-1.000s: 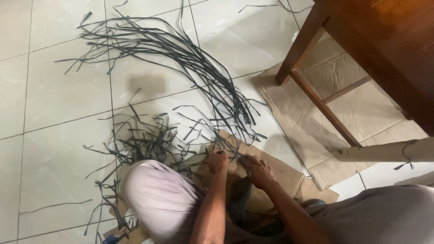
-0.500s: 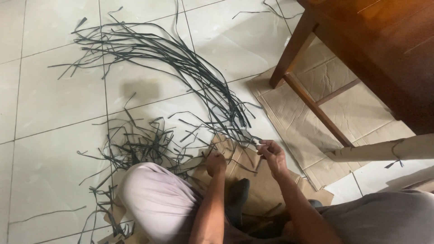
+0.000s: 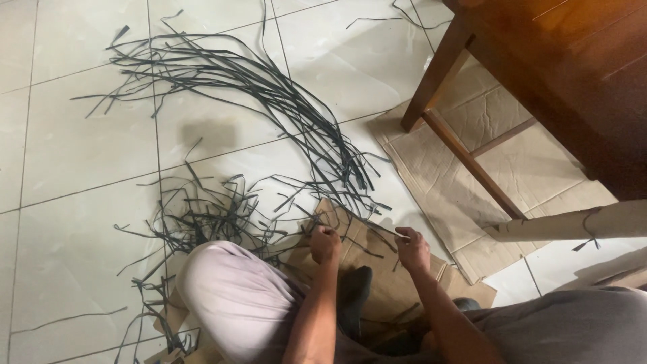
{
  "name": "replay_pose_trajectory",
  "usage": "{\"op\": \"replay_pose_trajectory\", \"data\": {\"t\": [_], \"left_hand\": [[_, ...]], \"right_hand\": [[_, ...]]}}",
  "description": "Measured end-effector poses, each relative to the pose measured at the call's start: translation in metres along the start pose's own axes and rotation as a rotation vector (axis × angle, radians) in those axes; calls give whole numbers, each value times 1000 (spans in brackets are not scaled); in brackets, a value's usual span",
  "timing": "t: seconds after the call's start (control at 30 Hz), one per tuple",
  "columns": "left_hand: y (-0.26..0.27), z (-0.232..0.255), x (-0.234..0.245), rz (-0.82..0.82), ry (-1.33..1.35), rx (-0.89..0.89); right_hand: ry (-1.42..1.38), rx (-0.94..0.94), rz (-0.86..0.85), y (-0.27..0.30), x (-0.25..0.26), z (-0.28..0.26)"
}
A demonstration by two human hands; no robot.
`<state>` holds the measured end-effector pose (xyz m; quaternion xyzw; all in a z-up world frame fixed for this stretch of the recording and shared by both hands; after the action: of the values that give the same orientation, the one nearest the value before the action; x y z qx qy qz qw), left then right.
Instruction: Wrapping a wooden chair leg with protective cardboard and securing it with plastic ties
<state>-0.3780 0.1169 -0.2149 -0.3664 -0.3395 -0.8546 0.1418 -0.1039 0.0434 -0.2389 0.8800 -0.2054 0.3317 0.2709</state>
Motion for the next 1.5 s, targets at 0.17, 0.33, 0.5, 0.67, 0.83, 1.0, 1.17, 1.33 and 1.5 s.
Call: {"op": "replay_pose_trajectory", "data": {"t": [0.17, 0.33, 0.5, 0.67, 0.83, 1.0, 1.17, 1.33, 1.5], "left_hand": [[-7, -5, -5, -13, 27, -14], [-28, -18, -15, -31, 91, 40], [-75, -65, -49, 92, 271, 172], [-77, -68, -40, 125, 369, 179], [-52, -38, -16, 117, 414, 270], [-67, -45, -39, 218, 276, 33], [-20, -12, -13, 162, 213, -81], [19, 23, -5, -74, 261, -214], [16, 21, -49, -458, 477, -95]], "right_hand": [[127, 343, 123, 32, 9, -58], [260, 558, -319, 74, -30, -89], [754, 575, -353, 94, -13, -105], [305, 511, -180, 58, -19, -80], [-115, 141, -36, 25, 11, -62], [-1009, -74, 12, 37, 40, -87], [-1033, -156, -3, 32, 31, -73], [-1074, -142, -16, 39, 41, -83], [-922, -131, -169, 45, 34, -85]]}}
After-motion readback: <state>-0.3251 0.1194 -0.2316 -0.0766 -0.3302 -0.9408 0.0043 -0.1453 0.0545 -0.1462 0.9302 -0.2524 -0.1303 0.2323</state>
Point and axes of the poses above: each hand's wrist, its own y-axis away from the middle knuckle, its own x-axis out of the back of the hand, z = x × y, the point moved 6 cm from there along -y, towards the middle knuckle, and after that the axes turned 4 degrees about z, right-handed, at the moved point
